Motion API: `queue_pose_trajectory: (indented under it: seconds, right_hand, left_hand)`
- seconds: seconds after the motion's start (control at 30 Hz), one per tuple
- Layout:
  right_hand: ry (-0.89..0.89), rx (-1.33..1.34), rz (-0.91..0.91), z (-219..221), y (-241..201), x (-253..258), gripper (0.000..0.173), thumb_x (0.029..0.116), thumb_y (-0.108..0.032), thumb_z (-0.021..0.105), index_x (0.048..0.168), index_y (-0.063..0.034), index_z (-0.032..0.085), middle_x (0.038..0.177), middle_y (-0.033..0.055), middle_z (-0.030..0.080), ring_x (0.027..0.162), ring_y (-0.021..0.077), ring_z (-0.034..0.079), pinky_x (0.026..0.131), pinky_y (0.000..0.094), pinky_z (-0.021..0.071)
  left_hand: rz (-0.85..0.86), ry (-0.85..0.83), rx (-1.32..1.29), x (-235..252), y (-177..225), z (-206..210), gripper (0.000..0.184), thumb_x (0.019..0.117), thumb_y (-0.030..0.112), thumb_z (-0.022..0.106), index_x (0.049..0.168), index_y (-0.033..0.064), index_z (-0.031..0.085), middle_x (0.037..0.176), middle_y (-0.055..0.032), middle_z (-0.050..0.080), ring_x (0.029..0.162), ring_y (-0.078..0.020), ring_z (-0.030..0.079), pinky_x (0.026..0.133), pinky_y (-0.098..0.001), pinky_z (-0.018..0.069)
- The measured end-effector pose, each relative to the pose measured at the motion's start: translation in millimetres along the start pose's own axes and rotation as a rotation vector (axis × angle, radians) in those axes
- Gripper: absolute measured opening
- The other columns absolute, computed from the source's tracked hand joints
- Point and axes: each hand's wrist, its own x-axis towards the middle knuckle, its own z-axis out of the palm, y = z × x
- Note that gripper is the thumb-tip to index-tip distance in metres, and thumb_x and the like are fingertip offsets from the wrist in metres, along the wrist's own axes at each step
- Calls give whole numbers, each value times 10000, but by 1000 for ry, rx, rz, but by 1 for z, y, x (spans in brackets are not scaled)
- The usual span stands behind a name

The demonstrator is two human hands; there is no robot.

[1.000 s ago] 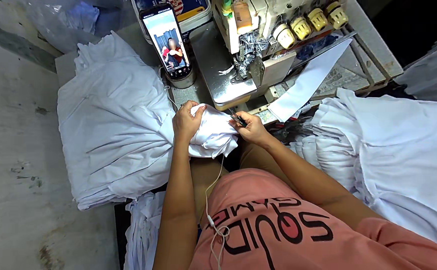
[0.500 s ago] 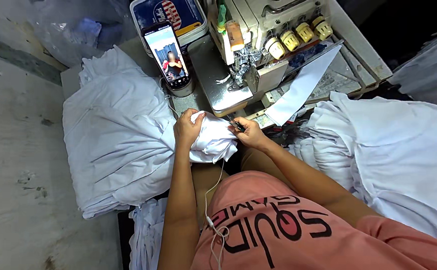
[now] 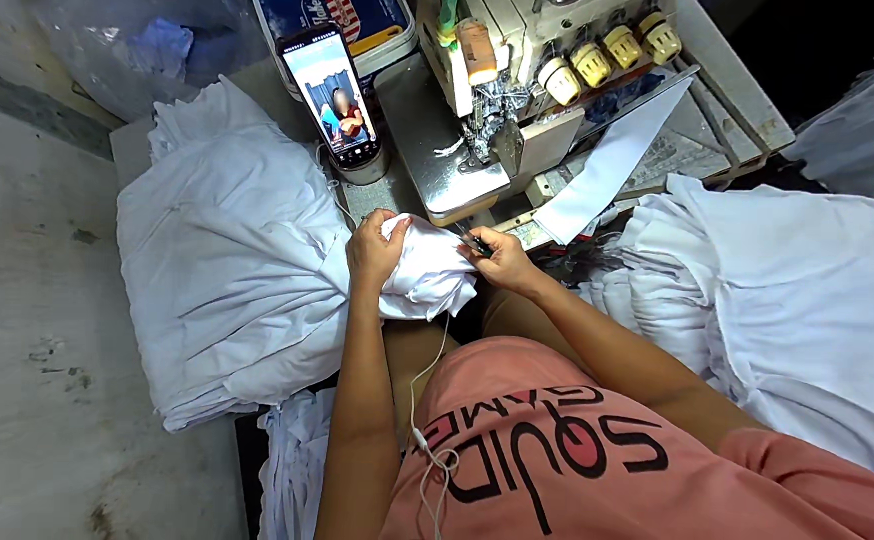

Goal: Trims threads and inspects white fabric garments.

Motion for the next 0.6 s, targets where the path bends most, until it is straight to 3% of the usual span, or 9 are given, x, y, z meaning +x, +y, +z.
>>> queue_pose_trajectory:
  seconds: [0.6]
  right_hand:
    - [17,-20,-34,1,-1,-1,192,943,-109,657,1048,45,704,870,144,710,764,176,668,739,368,555]
  left_hand:
    - [3,1,-3,1,-2,1,359,990,336,662,1102,-2,712,1024,-189,724,987,-337,698,872,-578,515]
